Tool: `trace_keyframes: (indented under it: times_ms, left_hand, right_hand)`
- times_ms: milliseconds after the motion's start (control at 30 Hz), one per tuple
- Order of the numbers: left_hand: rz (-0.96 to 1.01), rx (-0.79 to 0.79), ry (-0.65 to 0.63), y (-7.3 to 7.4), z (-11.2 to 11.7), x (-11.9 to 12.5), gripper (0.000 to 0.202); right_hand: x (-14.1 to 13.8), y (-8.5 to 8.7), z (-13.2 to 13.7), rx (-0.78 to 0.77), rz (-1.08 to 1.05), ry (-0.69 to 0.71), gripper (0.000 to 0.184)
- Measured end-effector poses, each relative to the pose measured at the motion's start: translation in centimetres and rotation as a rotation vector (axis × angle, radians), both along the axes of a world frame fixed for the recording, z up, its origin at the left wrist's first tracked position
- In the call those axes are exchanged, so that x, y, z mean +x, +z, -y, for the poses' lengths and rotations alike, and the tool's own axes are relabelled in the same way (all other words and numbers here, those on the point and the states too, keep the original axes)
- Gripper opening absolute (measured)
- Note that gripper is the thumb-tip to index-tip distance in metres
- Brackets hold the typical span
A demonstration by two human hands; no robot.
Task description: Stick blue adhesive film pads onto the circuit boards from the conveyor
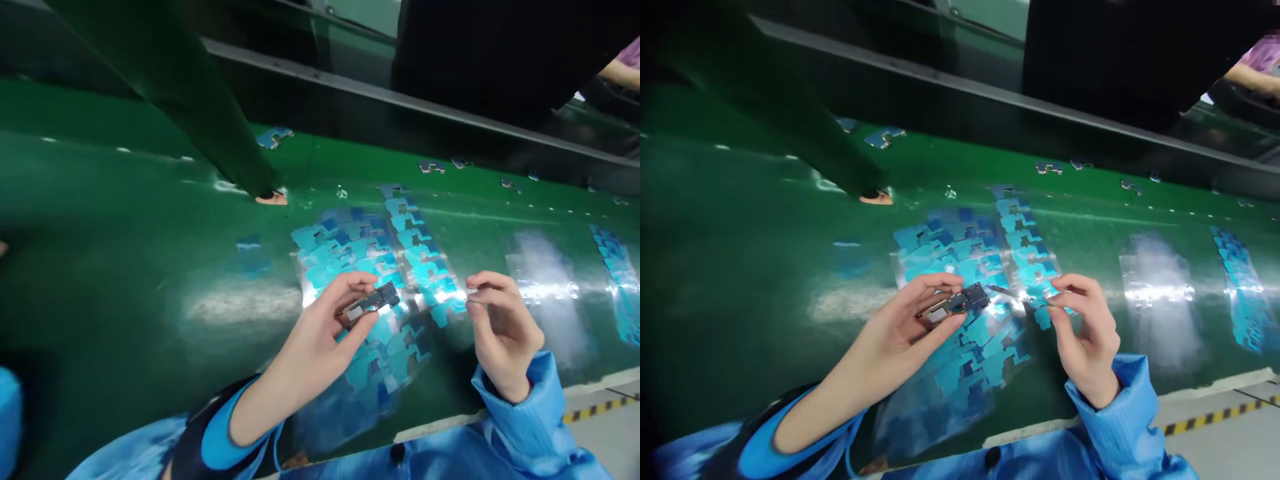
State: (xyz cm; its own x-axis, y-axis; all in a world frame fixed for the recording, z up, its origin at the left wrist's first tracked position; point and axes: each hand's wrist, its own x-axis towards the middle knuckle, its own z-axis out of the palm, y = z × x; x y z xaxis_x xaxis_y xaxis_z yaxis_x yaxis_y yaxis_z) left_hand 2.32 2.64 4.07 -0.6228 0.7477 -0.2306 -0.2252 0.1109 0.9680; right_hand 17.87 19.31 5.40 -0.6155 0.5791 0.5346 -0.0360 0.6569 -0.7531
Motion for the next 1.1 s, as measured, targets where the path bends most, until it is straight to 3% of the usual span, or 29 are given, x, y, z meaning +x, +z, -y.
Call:
trace_keyframes:
  times_ms: [100, 233, 367, 600, 800, 1100]
  left_hand:
    - [0.068, -0.037, 0.047, 0.5, -0.2, 0.1, 0.028]
    - [0.265, -0.053, 0.035, 1.0, -0.4, 0.1, 0.030]
    - [0.308, -0.068, -0.032, 1.0, -0.2, 0.1, 0.033]
    - [0.524, -0.008, -0.081, 1.3, 0.2, 0.1, 0.034]
    - [0.484, -0.046, -0.078, 1.2, 0.0, 0.1, 0.034]
    - [0.594, -0.028, -0.201, 1.3, 0.0, -0.2, 0.030]
  right_hand:
    - [-0.1, 0.3, 0.4, -0.226, 0.112, 0.072, 0.009]
    - [-0.4, 0.4, 0.5, -0.581, 0.258, 0.221, 0.013]
    - [-0.6, 0.4, 0.3, -0.772, 0.308, 0.241, 0.014]
    - [-0.6, 0.7, 0.2, -0.887, 0.275, 0.250, 0.009]
    - [-0.5, 0.8, 0.1, -0.909, 0.278, 0.256, 0.007]
    - [-0.9, 1.1, 0.1, -0.965, 0.390, 0.364, 0.009]
